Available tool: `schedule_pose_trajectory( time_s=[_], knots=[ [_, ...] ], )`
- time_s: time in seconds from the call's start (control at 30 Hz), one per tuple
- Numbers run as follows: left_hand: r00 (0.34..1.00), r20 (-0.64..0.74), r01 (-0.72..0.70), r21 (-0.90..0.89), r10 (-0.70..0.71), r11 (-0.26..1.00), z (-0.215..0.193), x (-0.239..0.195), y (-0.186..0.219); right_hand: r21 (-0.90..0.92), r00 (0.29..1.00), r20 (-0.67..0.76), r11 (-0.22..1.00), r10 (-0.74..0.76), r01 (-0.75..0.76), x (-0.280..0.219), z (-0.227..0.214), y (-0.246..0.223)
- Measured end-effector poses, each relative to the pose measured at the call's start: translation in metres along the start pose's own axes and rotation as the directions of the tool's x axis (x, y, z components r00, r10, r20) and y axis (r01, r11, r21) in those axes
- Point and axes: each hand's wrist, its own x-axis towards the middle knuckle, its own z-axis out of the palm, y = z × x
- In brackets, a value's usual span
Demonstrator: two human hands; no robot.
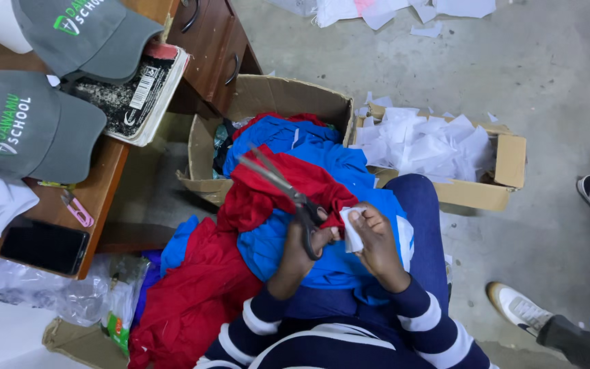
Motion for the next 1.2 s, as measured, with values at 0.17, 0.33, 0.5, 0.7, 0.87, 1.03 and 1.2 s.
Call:
schedule_pose_trajectory(
  time_s=[0.17,0.33,0.5,0.7,0.87,1.03,1.2],
  knots=[
    [1.0,0.012,0.02,0.045,-0.021,0.999,-0.02,0.046,-0.05,-0.048,0.999,0.045,0.999,0.017,-0.015,0.008,-0.014,0.07],
    [0.994,0.045,0.108,-0.092,-0.104,0.99,-0.053,0.036,-0.036,-0.235,0.994,0.104,0.971,-0.018,0.042,0.008,-0.004,0.074],
    [0.85,0.452,0.13,0.317,-0.27,0.94,-0.077,-0.04,0.066,-0.114,0.979,-0.17,0.989,-0.113,0.095,0.01,0.026,0.035],
    [0.519,0.602,0.062,0.681,-0.607,0.729,-0.114,-0.11,0.023,-0.142,0.941,-0.306,0.984,-0.145,0.105,0.019,0.018,0.038],
    [0.575,0.41,0.204,0.766,-0.708,0.609,-0.1,-0.115,0.037,-0.363,0.901,-0.297,0.911,-0.314,0.198,0.015,0.006,0.052],
    [0.697,0.335,0.075,0.846,-0.634,0.529,-0.087,-0.112,0.041,-0.562,0.846,-0.2,0.766,-0.493,0.313,0.006,0.016,0.038],
    [0.852,0.251,0.01,0.869,-0.458,0.495,-0.095,-0.119,-0.013,-0.636,0.85,-0.161,0.711,-0.502,0.299,-0.003,0.015,0.049]
  ],
)
